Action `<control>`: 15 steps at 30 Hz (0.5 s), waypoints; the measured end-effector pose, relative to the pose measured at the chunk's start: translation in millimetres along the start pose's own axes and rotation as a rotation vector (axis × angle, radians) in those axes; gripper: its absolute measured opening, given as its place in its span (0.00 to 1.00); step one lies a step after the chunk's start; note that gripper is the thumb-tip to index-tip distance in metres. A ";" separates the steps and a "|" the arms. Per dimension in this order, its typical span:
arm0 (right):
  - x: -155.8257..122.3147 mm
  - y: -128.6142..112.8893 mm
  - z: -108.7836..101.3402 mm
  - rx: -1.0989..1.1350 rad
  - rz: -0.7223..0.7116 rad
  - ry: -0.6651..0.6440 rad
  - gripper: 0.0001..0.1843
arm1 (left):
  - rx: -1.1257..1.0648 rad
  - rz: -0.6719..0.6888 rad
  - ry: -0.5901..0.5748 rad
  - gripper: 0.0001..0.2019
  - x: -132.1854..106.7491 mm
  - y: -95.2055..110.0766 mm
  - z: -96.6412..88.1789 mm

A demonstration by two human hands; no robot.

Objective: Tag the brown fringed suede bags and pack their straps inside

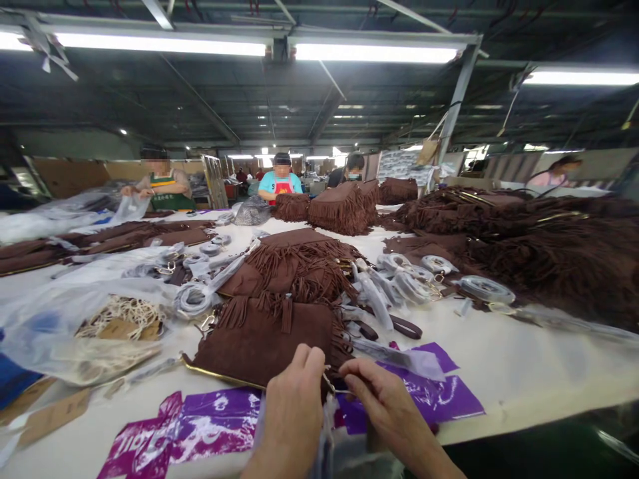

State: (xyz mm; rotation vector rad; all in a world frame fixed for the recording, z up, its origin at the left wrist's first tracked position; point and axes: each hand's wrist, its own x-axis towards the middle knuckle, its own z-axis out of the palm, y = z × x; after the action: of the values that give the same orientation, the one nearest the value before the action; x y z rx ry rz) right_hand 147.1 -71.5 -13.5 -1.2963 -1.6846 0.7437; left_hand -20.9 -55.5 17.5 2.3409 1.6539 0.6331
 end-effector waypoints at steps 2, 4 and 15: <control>5.6 -3.8 5.6 -0.005 -0.064 0.004 0.09 | -0.194 0.051 0.045 0.12 7.8 -1.5 -4.8; 11.8 -7.1 9.4 0.010 -0.116 -0.006 0.08 | -0.390 0.080 0.060 0.13 13.9 -3.0 -6.7; 22.5 2.6 15.0 0.166 0.073 -0.012 0.12 | -0.813 -0.030 0.015 0.10 19.2 -15.1 12.9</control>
State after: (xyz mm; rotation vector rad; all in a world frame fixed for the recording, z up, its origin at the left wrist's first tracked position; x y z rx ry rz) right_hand 132.8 -48.5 -16.4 -1.2441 -1.5565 0.9160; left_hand -22.4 -31.2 4.3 1.7099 1.1150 1.0664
